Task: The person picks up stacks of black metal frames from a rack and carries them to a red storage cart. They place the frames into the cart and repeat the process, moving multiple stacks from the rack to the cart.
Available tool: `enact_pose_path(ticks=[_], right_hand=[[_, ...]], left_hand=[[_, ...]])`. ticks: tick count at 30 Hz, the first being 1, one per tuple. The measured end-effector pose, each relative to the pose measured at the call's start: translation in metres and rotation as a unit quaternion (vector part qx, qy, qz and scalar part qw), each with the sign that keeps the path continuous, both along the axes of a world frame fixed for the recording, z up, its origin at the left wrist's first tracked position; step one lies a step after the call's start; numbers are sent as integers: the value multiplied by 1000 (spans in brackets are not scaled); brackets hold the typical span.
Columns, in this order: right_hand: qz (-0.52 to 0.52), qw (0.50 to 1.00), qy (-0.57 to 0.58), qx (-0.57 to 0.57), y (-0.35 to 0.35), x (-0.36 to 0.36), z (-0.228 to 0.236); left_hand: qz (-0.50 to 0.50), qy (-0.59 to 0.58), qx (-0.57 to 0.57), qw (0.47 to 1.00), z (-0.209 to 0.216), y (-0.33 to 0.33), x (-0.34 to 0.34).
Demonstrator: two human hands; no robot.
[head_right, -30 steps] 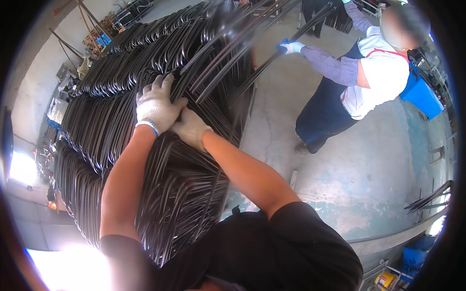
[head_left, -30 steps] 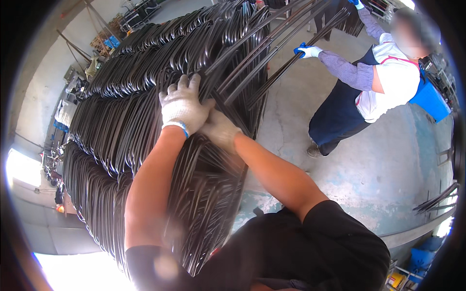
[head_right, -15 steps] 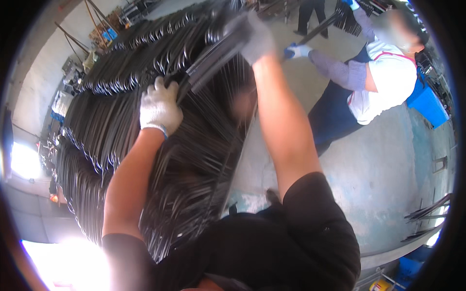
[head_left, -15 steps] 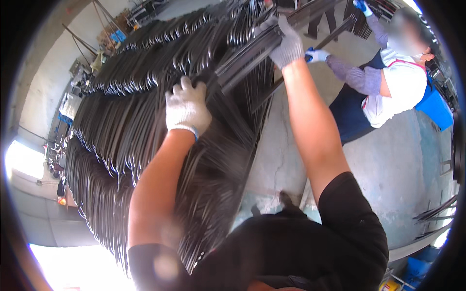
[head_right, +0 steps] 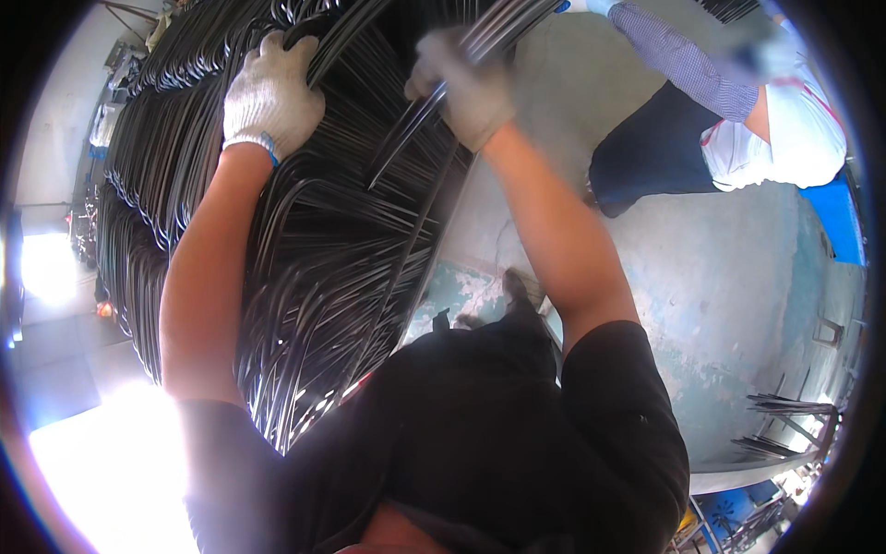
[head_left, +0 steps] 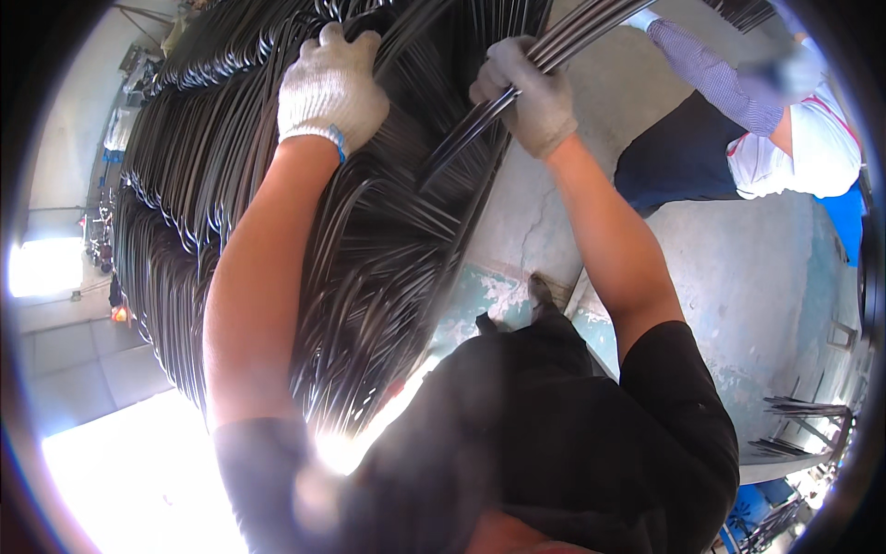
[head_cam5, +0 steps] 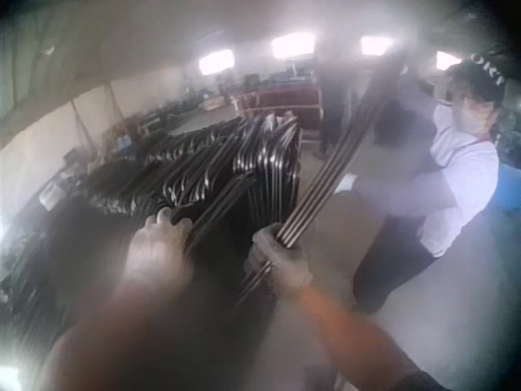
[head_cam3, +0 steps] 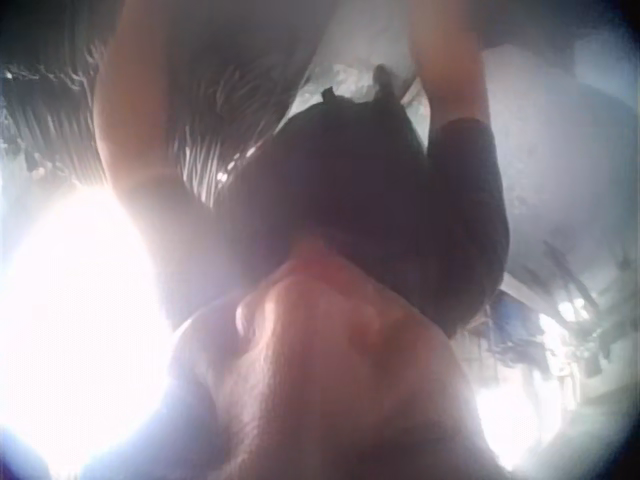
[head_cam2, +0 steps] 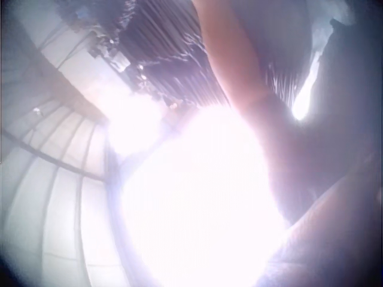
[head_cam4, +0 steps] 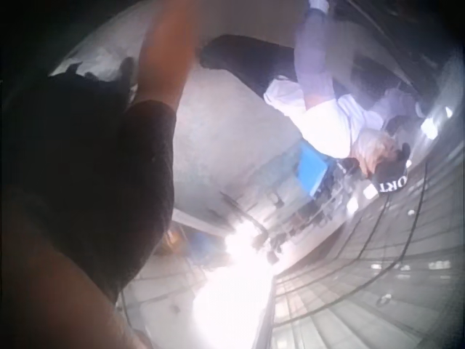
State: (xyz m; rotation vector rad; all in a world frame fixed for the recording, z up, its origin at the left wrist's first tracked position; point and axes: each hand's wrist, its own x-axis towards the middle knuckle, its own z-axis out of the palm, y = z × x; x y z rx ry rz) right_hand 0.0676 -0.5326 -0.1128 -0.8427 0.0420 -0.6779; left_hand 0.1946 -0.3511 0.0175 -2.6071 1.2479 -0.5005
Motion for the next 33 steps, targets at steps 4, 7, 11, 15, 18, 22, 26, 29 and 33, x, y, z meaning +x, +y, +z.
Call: enact_pose_path(ticks=[4,7,11,15,18,22,26,29,33], right_hand=[[-50,990,89,-98,49,-9,-35],[-32,985,128,-112,70,-11,-74],[-24,950,206,-233,90,-15,-140],[38,921,276,-272,99,-19,-170],[-20,921,338,-194,95,-23,-135],[-77,954,201,-210,76,-35,-9],[47,914,287,-283,85,-26,-40],[72,838,356,-406,99,-33,-101],[56,870,304,-385,124,-24,-118]], left_hand=[[-30,-46,-37,998,-11,2,-4],[-20,-25,-32,999,-4,-5,-9],[-15,-9,-36,999,-6,-5,-9],[-24,-11,-54,998,-8,-5,-6],[-37,-19,-55,998,-4,-5,-3],[-9,-16,-38,999,4,7,-9],[-4,-21,-57,998,7,8,-28],[-17,-5,-22,1000,-7,-6,-9],[8,-46,1,999,-7,2,5]])
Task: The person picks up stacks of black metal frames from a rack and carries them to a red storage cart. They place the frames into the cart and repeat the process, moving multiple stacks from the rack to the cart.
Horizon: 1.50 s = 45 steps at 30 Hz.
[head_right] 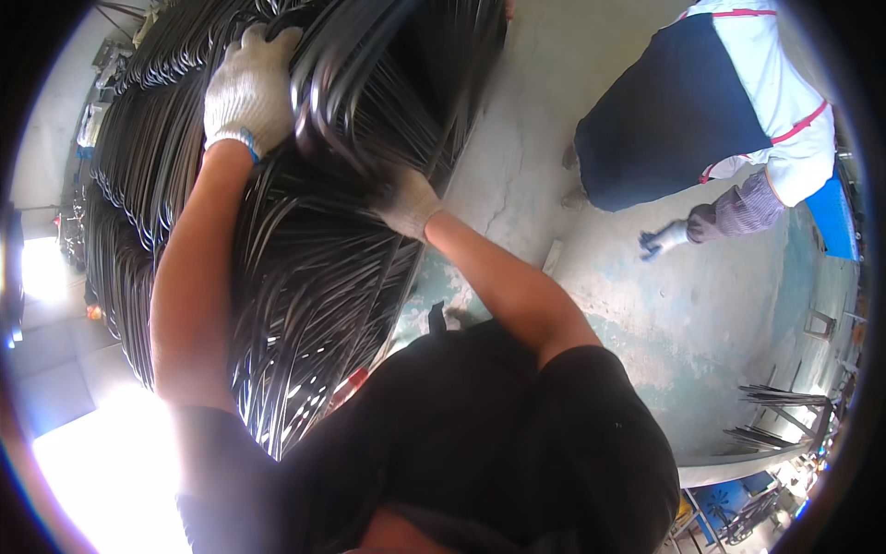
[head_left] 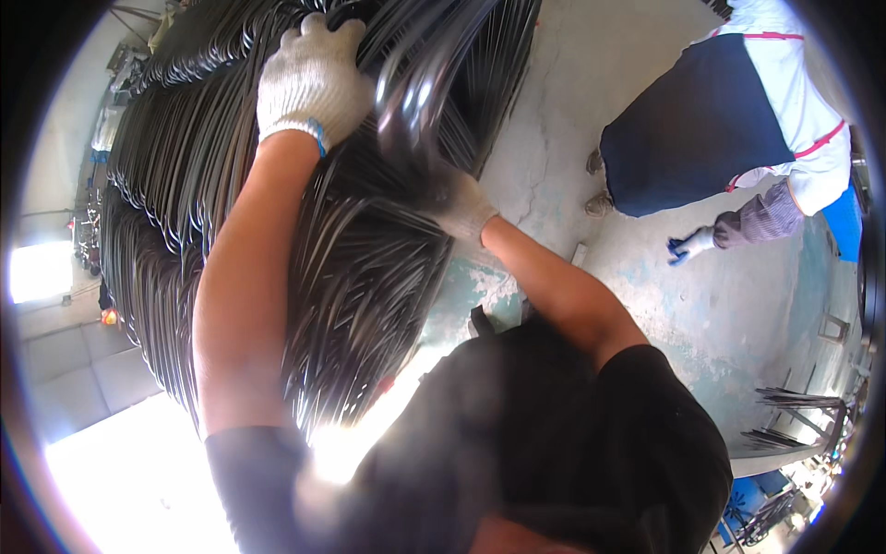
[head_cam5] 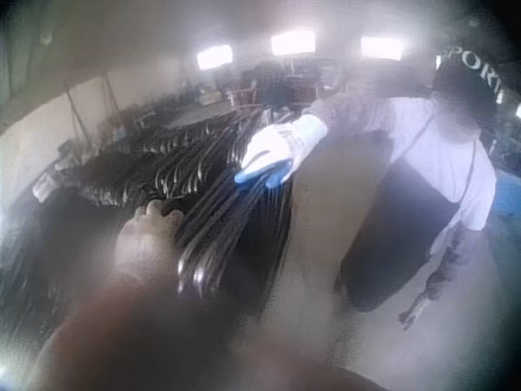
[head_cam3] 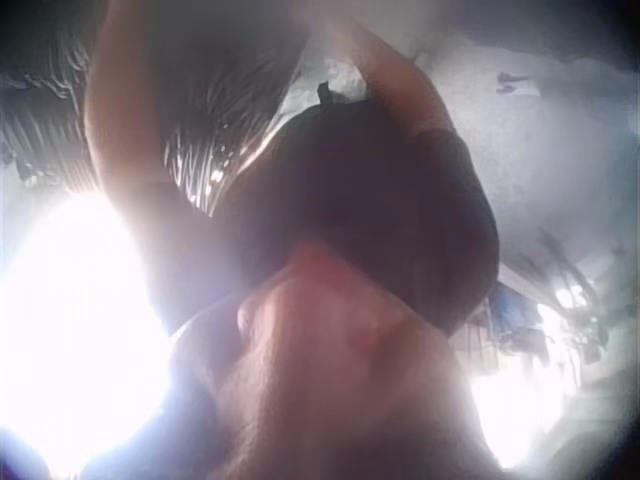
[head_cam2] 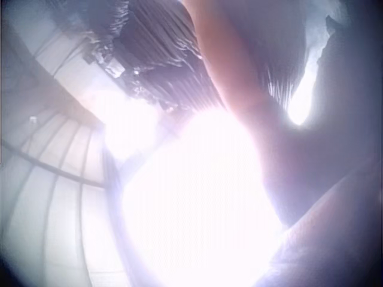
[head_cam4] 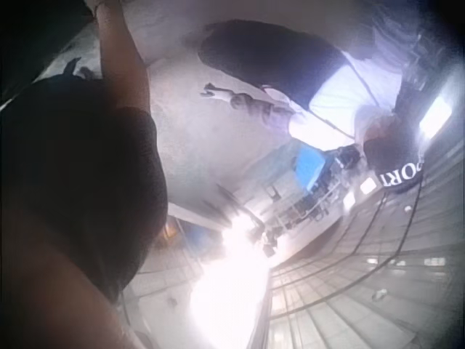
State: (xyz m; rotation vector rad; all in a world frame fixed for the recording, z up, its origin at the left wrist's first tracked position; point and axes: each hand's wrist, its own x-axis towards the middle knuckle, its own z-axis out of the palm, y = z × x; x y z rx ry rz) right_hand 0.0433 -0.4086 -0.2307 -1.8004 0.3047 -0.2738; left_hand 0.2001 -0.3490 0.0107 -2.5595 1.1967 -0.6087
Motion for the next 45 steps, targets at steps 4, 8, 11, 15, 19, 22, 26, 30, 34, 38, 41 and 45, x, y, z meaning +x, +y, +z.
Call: enact_pose_path(ticks=[4,8,11,15,19,22,26,30,34,38,41,45], right_hand=[[53,994,-54,80,-9,-6,57],[50,929,-180,318,-15,-15,108],[63,771,-270,573,-38,-6,131],[-98,876,-204,425,-85,32,162],[-121,917,-133,355,-121,7,218],[-135,923,-111,342,-117,18,237],[-88,964,-89,234,-126,37,221],[-72,985,-63,145,-128,48,222],[26,980,-64,187,-148,49,213],[23,973,-22,228,-180,71,199],[24,979,8,203,-189,52,204],[-72,997,15,1,-212,106,161]], left_hand=[[-15,24,-16,999,-2,-4,6],[-13,40,-18,999,1,-2,4],[-30,25,-23,999,-4,-3,5],[-48,32,-31,998,-4,-1,7],[-73,12,-47,996,-6,4,9],[-43,123,-131,983,22,-9,-38],[-77,573,-325,749,48,-1,-32],[-145,592,-317,726,6,29,51],[-116,442,-205,866,21,-4,35],[-124,431,-197,872,24,-44,12],[-100,438,-176,876,27,-61,-3],[-165,314,-92,930,-1,-99,5]])
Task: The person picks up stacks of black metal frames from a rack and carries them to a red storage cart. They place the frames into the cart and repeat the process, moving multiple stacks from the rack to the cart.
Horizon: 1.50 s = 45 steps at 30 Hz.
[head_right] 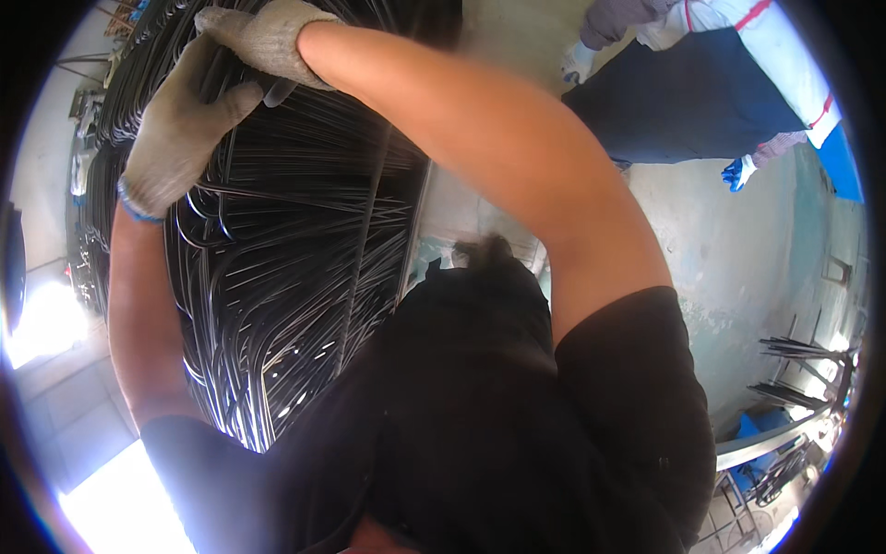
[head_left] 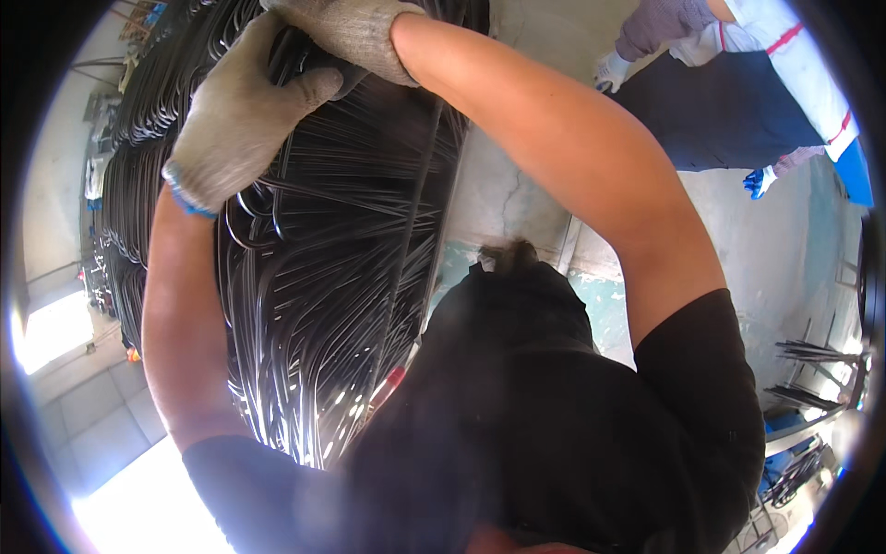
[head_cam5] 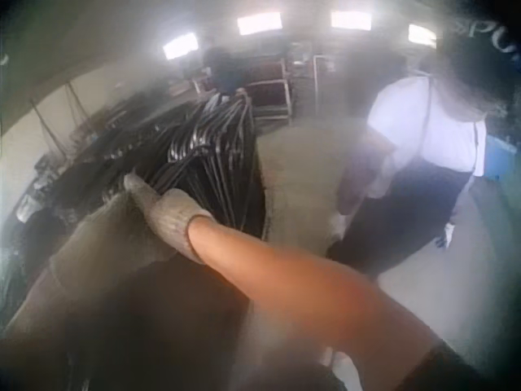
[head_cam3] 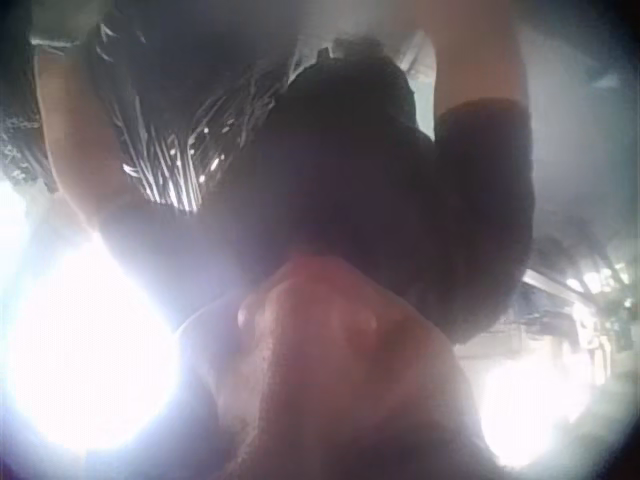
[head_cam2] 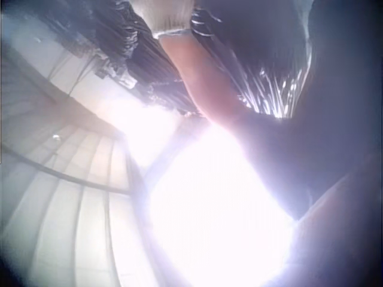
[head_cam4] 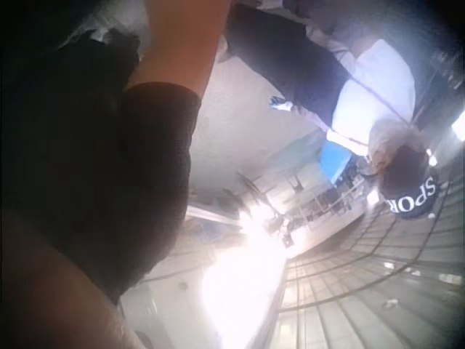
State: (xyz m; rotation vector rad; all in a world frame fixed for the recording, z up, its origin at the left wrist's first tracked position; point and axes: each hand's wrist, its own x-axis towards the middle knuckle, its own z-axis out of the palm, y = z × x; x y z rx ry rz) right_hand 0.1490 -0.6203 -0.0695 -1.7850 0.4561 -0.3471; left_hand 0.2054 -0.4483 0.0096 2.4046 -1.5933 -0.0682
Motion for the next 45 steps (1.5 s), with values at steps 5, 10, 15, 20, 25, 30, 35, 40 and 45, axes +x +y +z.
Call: enact_pose_path(ticks=[5,10,15,20,25,30,35,40,45], right_hand=[[-22,963,-189,191,-27,-58,-67],[-258,949,11,182,-68,-112,-298],[-125,971,204,15,-74,-44,-473],[-146,958,244,34,-101,50,-508],[-107,954,201,197,-67,144,-530],[-171,943,212,193,-103,162,-546],[-127,947,241,170,-178,151,-561],[-137,962,147,183,-209,135,-618],[-49,907,384,164,-126,109,-653]], left_hand=[[10,-72,17,997,-14,-24,-1],[35,-81,44,995,-13,-6,-15],[194,-86,92,973,-8,-38,-32],[250,-138,77,955,-64,-75,-3],[326,-180,78,925,-88,-97,-18],[373,-194,86,903,-130,-128,-13],[405,-205,99,886,-166,-164,-1],[426,-209,101,874,-191,-182,-1],[424,-227,123,868,-140,-119,-21]])
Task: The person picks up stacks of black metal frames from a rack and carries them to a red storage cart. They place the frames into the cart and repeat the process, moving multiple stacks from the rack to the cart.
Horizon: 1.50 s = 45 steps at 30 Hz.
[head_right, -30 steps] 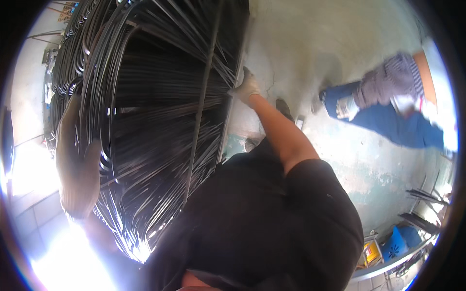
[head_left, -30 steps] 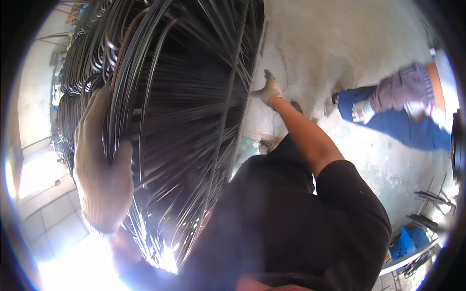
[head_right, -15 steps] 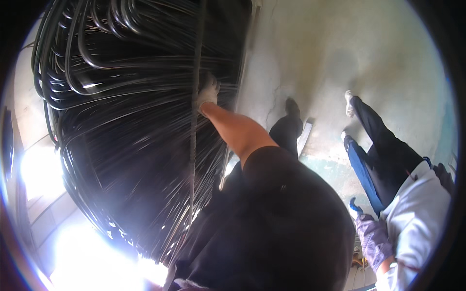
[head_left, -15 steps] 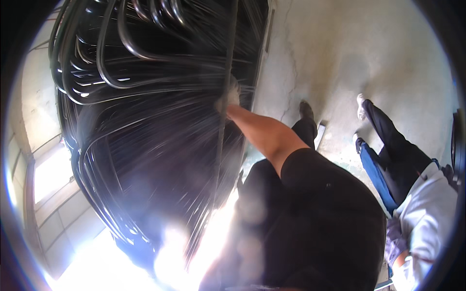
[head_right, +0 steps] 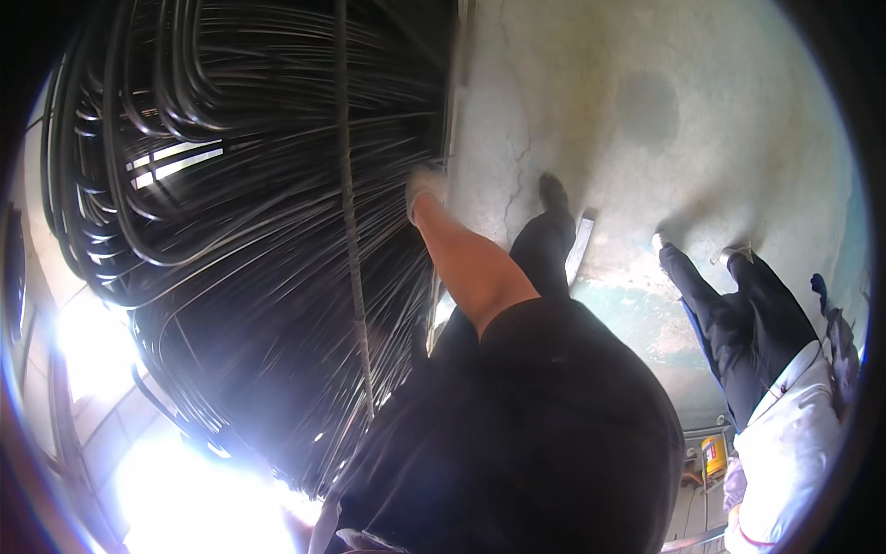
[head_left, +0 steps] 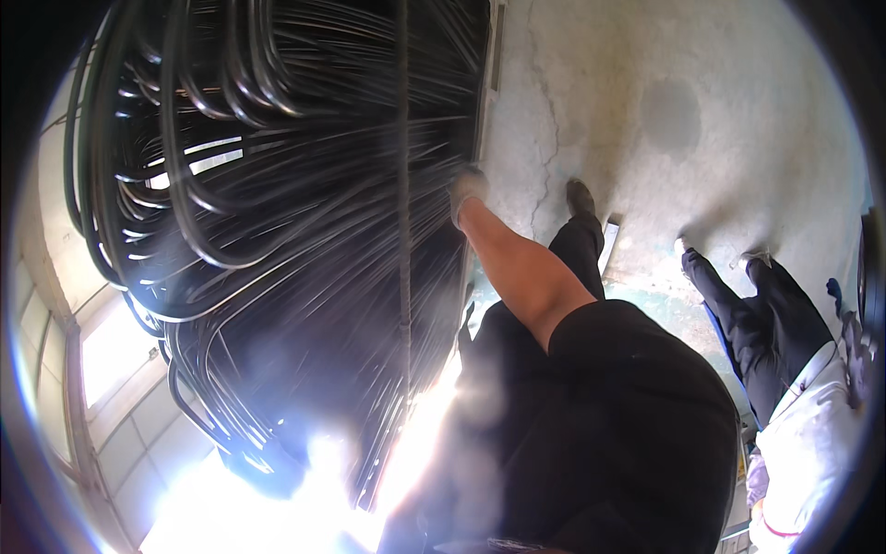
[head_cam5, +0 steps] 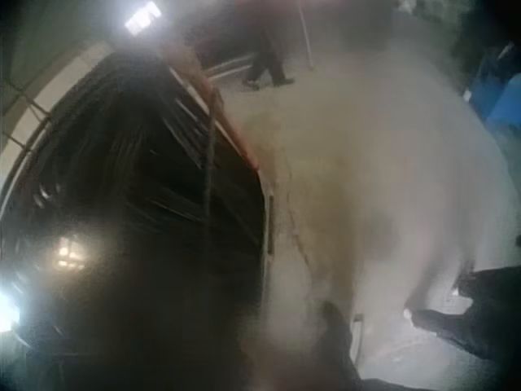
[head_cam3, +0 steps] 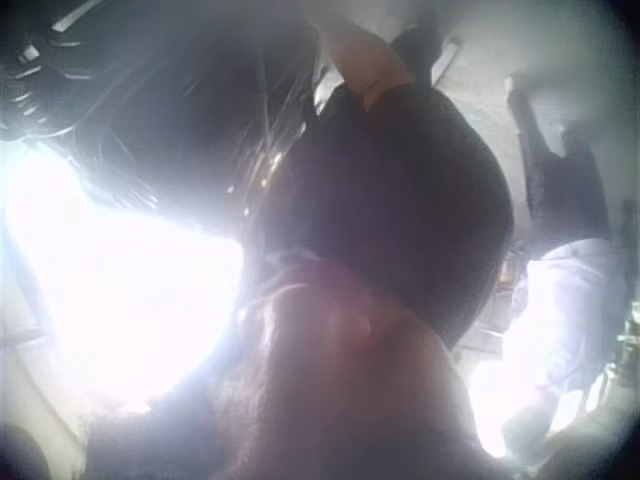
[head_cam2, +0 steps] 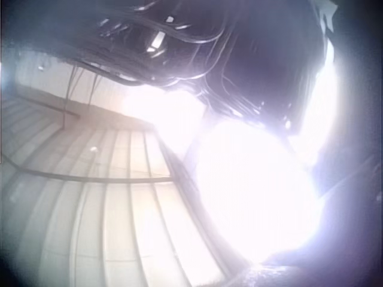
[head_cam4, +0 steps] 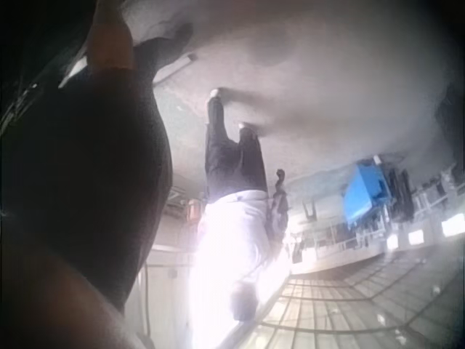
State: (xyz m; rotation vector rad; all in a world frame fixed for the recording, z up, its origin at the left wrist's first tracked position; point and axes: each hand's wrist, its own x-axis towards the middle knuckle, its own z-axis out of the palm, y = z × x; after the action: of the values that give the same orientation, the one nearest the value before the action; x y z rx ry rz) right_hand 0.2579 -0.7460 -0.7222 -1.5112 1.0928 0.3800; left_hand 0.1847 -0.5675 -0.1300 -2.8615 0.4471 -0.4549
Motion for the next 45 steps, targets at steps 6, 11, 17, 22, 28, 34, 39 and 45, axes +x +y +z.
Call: enact_pose_path(ticks=[6,11,17,22,28,34,39,45], right_hand=[[249,962,-70,-83,-8,35,-21],[308,939,-81,-131,14,40,6],[477,856,-126,-157,17,60,88],[350,928,-90,-91,21,67,46],[450,860,-129,-201,5,67,-22],[270,962,-33,-5,32,85,-42],[436,895,-89,-38,-13,87,17],[326,943,-65,12,-67,62,-33]], left_hand=[[-6,-7,-24,1000,-15,17,4],[5,-11,-21,1000,-18,20,3],[19,-20,-25,999,-12,27,-6],[-13,-14,-27,999,-11,14,8],[-32,-13,-32,999,-15,-7,18],[-31,-10,-22,999,-23,-19,28],[-6,-25,-12,1000,-25,-20,28],[-17,-36,-27,999,-44,-46,37]])
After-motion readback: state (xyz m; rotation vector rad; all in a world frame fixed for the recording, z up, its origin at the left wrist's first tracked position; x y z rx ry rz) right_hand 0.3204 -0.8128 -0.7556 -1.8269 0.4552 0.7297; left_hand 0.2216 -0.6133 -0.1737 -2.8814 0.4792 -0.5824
